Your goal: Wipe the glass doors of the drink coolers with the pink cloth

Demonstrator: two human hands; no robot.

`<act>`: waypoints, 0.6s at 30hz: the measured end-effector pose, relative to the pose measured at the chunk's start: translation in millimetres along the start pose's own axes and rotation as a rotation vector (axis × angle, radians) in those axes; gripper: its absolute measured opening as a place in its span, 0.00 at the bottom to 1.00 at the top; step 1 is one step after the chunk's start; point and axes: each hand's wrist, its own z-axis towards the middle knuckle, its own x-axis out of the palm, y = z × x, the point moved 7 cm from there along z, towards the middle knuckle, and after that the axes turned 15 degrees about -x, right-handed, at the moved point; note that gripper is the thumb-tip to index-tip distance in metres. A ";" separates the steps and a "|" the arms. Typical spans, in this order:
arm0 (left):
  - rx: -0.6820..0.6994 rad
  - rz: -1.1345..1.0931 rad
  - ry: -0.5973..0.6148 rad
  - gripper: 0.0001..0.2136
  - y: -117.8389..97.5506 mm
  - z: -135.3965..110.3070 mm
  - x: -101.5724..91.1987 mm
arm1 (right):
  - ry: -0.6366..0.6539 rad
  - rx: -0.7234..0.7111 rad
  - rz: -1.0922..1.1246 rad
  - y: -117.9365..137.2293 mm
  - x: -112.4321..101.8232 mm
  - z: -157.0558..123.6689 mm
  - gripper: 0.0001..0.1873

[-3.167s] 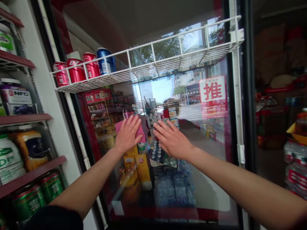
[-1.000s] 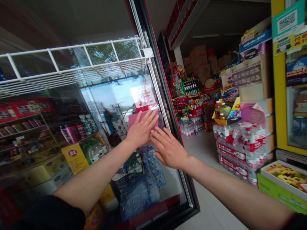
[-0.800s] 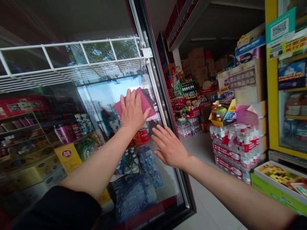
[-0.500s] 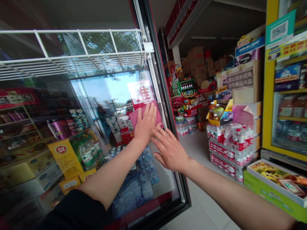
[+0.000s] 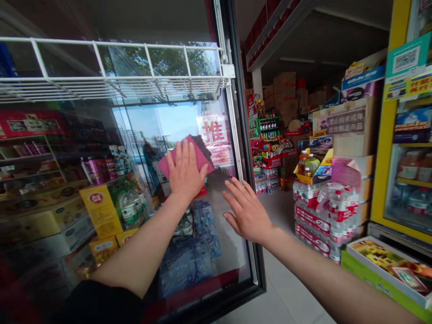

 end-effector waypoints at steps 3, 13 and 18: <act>-0.055 -0.033 -0.023 0.43 10.9 13.1 -14.6 | -0.023 0.008 0.023 3.3 2.1 8.2 0.31; 0.665 0.195 0.345 0.35 53.6 -137.0 21.1 | -0.019 -0.073 0.080 50.9 33.4 41.9 0.31; 0.375 0.193 0.244 0.39 94.4 -61.7 -15.9 | -0.026 -0.085 0.099 62.2 41.2 57.9 0.30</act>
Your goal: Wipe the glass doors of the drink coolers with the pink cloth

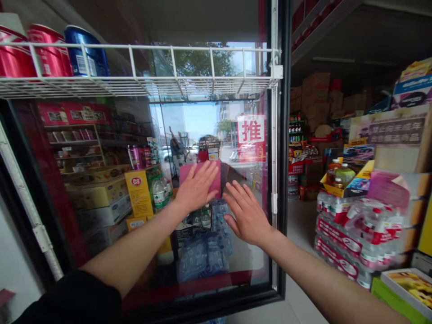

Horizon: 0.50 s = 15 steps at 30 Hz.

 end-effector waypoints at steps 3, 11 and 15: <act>-0.269 -0.055 -0.139 0.42 48.9 42.8 -40.0 | -0.015 -0.006 0.015 3.6 3.1 15.4 0.31; -0.330 -0.047 -0.152 0.42 58.3 23.5 -37.4 | -0.078 -0.068 0.034 24.5 6.6 56.2 0.33; -0.053 0.027 0.018 0.38 38.3 -53.6 7.8 | -0.053 -0.115 0.027 33.4 13.5 61.3 0.33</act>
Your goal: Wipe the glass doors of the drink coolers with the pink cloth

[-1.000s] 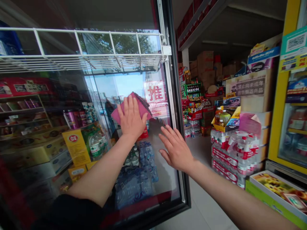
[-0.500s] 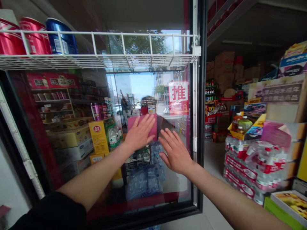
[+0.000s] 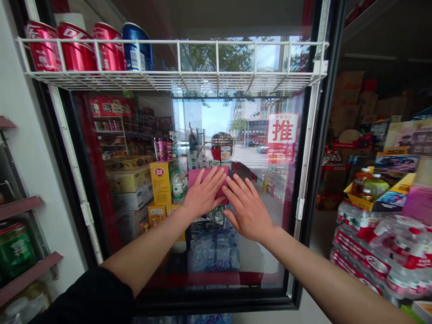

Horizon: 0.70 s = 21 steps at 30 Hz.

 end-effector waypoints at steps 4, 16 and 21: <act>0.072 0.030 0.072 0.39 29.0 -47.1 12.5 | 0.022 -0.023 0.015 1.2 7.8 9.0 0.35; -0.623 -0.107 -0.324 0.43 170.7 23.7 -69.8 | -0.049 -0.051 0.085 29.2 34.8 64.8 0.34; -0.263 0.016 -0.032 0.43 123.0 -27.2 -27.1 | -0.035 -0.073 0.122 42.4 50.1 62.9 0.35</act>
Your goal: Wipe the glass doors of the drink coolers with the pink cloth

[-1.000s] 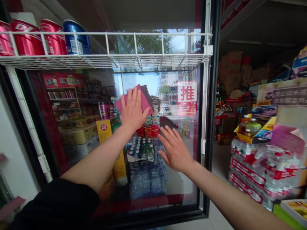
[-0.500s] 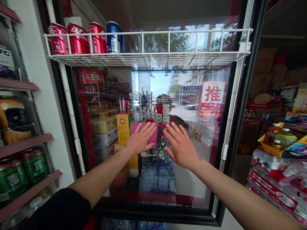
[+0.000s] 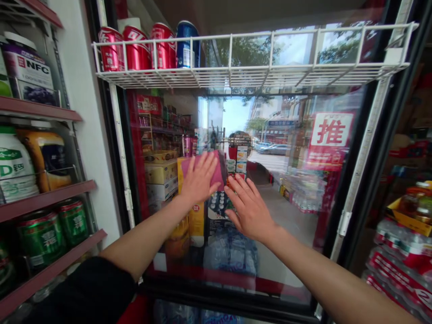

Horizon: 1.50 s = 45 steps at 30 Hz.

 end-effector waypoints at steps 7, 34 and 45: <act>0.401 0.035 0.181 0.38 7.4 -83.8 41.8 | 0.072 -0.012 0.030 12.5 19.4 -5.0 0.33; 0.084 0.055 0.174 0.36 119.7 -118.8 39.3 | 0.086 -0.029 0.109 42.6 52.3 7.0 0.29; -0.252 -0.151 -0.190 0.47 207.7 90.6 -63.0 | 0.038 -0.022 0.123 47.6 55.7 13.5 0.27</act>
